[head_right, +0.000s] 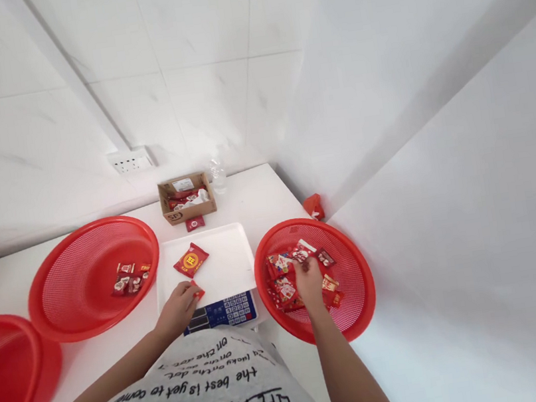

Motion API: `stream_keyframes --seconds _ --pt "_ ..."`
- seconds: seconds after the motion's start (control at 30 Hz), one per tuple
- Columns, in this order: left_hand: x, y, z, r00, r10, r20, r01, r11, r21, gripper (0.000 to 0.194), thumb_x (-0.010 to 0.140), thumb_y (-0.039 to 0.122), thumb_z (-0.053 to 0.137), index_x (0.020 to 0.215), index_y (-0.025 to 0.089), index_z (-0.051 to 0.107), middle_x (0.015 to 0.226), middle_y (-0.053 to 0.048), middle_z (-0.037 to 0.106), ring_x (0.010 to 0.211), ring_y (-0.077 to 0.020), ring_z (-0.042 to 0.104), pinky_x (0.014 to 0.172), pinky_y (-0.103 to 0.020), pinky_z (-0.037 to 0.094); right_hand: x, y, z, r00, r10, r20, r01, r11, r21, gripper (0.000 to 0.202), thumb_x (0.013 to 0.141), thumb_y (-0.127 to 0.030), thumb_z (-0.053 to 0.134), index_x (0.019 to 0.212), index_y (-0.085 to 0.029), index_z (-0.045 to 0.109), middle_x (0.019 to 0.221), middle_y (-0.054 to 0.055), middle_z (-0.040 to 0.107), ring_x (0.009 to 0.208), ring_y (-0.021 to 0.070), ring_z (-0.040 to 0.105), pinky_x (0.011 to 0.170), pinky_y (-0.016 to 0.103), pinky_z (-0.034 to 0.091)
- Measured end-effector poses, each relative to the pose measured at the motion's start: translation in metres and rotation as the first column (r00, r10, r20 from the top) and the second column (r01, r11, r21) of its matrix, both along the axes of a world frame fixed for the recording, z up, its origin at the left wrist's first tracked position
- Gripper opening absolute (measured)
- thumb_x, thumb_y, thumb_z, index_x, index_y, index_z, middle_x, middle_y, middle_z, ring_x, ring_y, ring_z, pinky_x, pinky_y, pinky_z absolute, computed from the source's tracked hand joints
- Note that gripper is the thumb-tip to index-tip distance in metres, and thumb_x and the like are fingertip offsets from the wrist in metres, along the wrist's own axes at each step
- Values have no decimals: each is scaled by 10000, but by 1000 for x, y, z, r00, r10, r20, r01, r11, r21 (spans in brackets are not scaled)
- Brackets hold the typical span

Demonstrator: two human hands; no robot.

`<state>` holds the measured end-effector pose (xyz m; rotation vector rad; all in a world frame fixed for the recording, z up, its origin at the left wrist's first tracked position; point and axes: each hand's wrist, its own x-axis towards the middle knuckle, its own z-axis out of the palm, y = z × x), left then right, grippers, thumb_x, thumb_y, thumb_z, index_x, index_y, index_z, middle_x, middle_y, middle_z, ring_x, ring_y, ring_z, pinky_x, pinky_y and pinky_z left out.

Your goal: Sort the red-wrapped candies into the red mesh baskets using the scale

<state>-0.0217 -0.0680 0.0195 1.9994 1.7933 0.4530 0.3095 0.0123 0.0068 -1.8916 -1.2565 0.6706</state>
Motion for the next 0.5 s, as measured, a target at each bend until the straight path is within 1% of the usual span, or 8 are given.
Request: stream_keyframes --seconds 0.07,0.13,0.2,0.27,0.3,0.33,0.4,0.5 --pt "5 3 -1 999 -33 5 33 999 13 240 825 196 416 993 194 588 1039 -87 547 965 -195 537 866 -351 470 -28 -4 19 985 162 -53 -161 987 14 326 768 -435 497 961 -180 564 939 77 658 854 223 593 786 336 444" --pt "10 5 -2 998 -64 8 64 998 23 256 818 185 420 1018 195 581 1086 -98 544 999 -204 530 882 -360 466 -56 -7 31 945 313 -94 -314 949 7 301 782 -405 486 966 -184 574 935 67 662 840 212 598 771 334 456" --pt "12 6 -3 997 -79 7 79 996 34 272 817 174 416 1035 207 576 1106 -95 545 1010 -203 532 880 -357 470 -77 -7 34 848 514 -129 -518 856 6 292 794 -365 478 1005 -191 581 979 59 659 878 196 601 798 328 460" --pt "12 5 -3 998 -67 -7 67 996 50 276 827 186 412 1051 209 572 1109 -94 550 1011 -203 537 878 -359 472 -89 -7 31 751 653 -95 -657 754 -8 325 789 -329 490 1076 -202 574 1058 60 642 959 191 584 864 339 443" --pt "11 4 -3 999 -47 -19 48 997 66 278 833 204 414 1064 202 568 1116 -99 548 1024 -210 533 888 -368 466 -91 -7 27 730 681 -54 -683 730 -17 344 787 -317 492 1103 -203 569 1094 65 629 1005 194 567 902 351 425" --pt "10 3 -2 999 -21 -33 24 996 88 289 841 227 416 1089 194 560 1134 -107 542 1050 -221 523 904 -383 454 -91 -8 23 731 683 -6 -682 731 -23 359 789 -308 488 1122 -200 564 1125 72 615 1047 197 546 938 363 403" --pt "8 4 -3 998 33 -62 -24 990 142 347 851 287 425 1170 184 518 1221 -127 501 1141 -250 469 951 -423 411 -88 -11 14 765 638 95 -639 769 -23 374 796 -299 469 1143 -189 557 1168 88 586 1116 208 499 993 389 357" --pt "6 9 -7 991 70 -113 -47 981 191 505 839 396 458 1293 177 420 1389 -150 354 1297 -302 293 1020 -482 310 -78 -20 0 782 590 199 -591 804 -60 444 789 -303 479 1217 -187 509 1294 102 490 1235 234 390 1051 422 281"
